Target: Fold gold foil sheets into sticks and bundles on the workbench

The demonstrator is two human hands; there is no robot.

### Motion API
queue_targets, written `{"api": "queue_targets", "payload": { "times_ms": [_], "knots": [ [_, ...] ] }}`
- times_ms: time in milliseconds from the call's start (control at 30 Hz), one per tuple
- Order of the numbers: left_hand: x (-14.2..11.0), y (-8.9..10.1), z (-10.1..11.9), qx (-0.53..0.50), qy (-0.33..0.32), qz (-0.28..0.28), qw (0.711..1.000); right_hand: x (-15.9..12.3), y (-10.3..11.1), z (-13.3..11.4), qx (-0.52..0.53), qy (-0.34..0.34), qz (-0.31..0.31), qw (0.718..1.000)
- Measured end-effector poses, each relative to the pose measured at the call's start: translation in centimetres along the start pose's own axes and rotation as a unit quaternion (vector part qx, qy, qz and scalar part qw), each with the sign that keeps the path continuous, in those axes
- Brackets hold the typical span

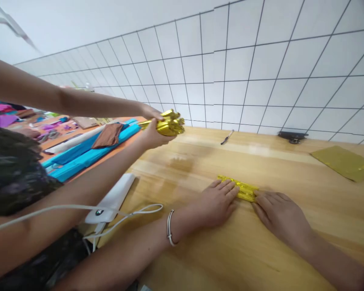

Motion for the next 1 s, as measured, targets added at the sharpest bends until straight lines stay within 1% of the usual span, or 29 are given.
{"api": "queue_targets", "payload": {
  "times_ms": [100,167,233,300,367,400,433,500,567,633,700,800,900,1000],
  "knots": [
    [0.5,-0.3,-0.3,-0.006,-0.013,-0.006,1.000,-0.2,1.0,-0.9,-0.032,0.006,0.001,0.999],
    [1.0,-0.4,-0.7,-0.011,-0.037,-0.016,0.999,-0.3,1.9,-1.9,-0.037,0.016,0.010,0.999],
    [1.5,-0.2,-1.2,-0.023,-0.074,-0.037,0.996,-0.3,2.7,-2.9,-0.011,0.027,0.022,0.999],
    [2.0,-0.2,-1.3,-0.053,-0.118,-0.082,0.988,-0.3,3.3,-3.7,0.033,0.036,0.035,0.998],
    [2.3,0.2,-1.2,-0.090,-0.142,-0.106,0.980,-0.4,3.7,-4.2,0.073,0.041,0.045,0.995],
    [2.6,0.5,-1.1,-0.103,-0.141,-0.100,0.979,-0.4,3.9,-4.4,0.091,0.044,0.046,0.994],
    [2.8,0.7,-1.1,-0.112,-0.127,-0.083,0.982,-0.5,3.9,-4.5,0.108,0.045,0.046,0.992],
    [3.2,0.8,-1.3,-0.109,-0.067,-0.030,0.991,-0.5,4.1,-4.7,0.143,0.047,0.045,0.988],
    [3.1,0.1,-1.1,-0.090,-0.025,0.003,0.996,-0.5,4.4,-5.0,0.181,0.053,0.049,0.981],
    [2.8,-0.7,-0.7,-0.077,-0.019,0.022,0.997,-0.5,4.7,-5.4,0.213,0.066,0.045,0.974],
    [2.5,-1.4,-0.4,-0.065,-0.038,0.020,0.997,-0.6,4.7,-5.8,0.239,0.085,0.031,0.967],
    [2.4,-2.0,-0.8,-0.055,-0.073,-0.011,0.996,-0.7,4.5,-6.0,0.275,0.109,0.011,0.955],
    [2.8,-1.8,-1.3,-0.064,-0.108,-0.045,0.991,-0.7,3.9,-5.5,0.321,0.115,-0.012,0.940],
    [3.4,-1.5,-1.6,-0.081,-0.126,-0.060,0.987,-0.5,3.5,-5.1,0.360,0.120,-0.036,0.925]
  ]
}}
Point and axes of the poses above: each hand's wrist, its own x-axis towards the middle knuckle, its own y-axis out of the back of the hand, z = x × y, the point moved 9 cm from there along x, towards the middle knuckle, and after that the axes turned 12 degrees about -x, right-handed, at the moved point
